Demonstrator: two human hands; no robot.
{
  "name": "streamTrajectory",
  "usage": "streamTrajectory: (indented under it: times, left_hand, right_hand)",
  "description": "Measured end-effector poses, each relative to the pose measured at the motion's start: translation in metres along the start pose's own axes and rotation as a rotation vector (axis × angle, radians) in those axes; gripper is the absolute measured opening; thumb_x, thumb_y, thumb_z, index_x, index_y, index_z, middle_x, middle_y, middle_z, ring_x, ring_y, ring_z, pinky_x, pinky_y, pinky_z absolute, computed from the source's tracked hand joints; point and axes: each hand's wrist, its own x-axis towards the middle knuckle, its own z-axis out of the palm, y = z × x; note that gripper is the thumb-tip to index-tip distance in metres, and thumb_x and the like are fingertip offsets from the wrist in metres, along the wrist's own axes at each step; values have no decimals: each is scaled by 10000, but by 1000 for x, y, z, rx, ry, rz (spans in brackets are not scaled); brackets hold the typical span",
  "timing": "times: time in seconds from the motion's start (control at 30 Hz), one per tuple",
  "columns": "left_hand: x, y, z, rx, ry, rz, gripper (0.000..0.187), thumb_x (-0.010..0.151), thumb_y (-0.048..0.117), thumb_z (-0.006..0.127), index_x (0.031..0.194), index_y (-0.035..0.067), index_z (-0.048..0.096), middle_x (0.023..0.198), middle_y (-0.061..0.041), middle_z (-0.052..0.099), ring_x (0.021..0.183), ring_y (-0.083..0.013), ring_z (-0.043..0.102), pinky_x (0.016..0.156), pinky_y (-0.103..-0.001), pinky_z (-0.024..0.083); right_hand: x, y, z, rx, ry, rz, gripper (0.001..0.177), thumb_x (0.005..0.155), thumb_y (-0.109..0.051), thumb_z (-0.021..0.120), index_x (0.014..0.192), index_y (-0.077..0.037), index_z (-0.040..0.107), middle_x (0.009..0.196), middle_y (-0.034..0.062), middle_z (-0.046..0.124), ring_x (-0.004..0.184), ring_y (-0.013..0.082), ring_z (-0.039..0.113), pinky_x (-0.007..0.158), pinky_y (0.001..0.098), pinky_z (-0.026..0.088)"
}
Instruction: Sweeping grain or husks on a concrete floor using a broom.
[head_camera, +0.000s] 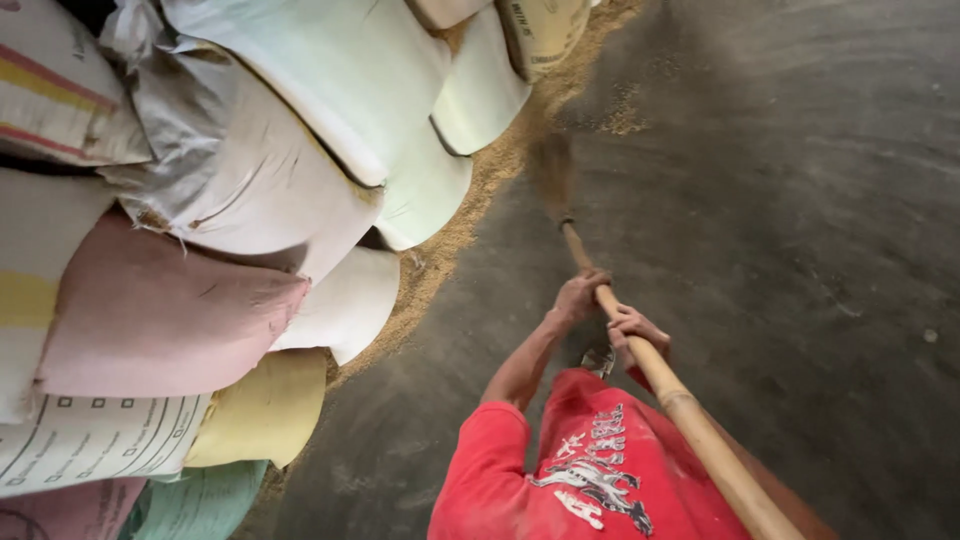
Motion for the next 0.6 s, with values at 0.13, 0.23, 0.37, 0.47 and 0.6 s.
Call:
streamTrajectory:
  times: [0.13, 0.23, 0.37, 0.47, 0.6]
  left_hand:
    - [-16, -5, -38, 32, 24, -35, 458, 696, 110, 786, 1137, 140, 667, 1186, -120, 678, 1067, -368, 675, 876, -454, 562]
    - [-27, -3, -44, 76, 97, -37, 362, 767, 113, 768, 1112, 151, 665, 1219, -89, 693, 1111, -346, 684, 900, -440, 572]
    - [-33, 29, -51, 131, 147, -90, 344, 773, 109, 766, 1099, 142, 662, 1264, -101, 682, 1117, -365, 670, 890, -446, 571]
    - [-34, 58, -57, 161, 236, -89, 308, 781, 137, 784, 1064, 145, 661, 1234, -105, 690, 1146, -365, 669, 914, -447, 572]
    - [-27, 98, -56, 92, 335, -163, 266, 839, 139, 761, 1084, 133, 659, 1275, -136, 667, 1163, -342, 670, 896, -435, 591]
  right_hand:
    - [8, 3, 25, 174, -38, -23, 67, 876, 39, 662, 868, -27, 652, 895, 78, 688, 1026, 227, 679, 1091, 468, 501]
    - [15, -9, 23, 210, -98, -71, 82, 892, 37, 661, 862, -39, 658, 871, 59, 684, 969, 190, 691, 1121, 475, 500]
    - [20, -29, 0, 178, -266, -71, 95, 911, 36, 681, 868, -43, 654, 887, 49, 688, 1005, 207, 695, 1092, 452, 507]
    - [35, -56, -21, 201, -378, -140, 81, 873, 41, 670, 905, -33, 661, 924, 56, 689, 988, 219, 683, 1093, 453, 491]
    - [42, -68, -51, 219, -427, -168, 110, 826, 31, 692, 908, -30, 651, 952, 65, 683, 1076, 264, 666, 1019, 430, 511]
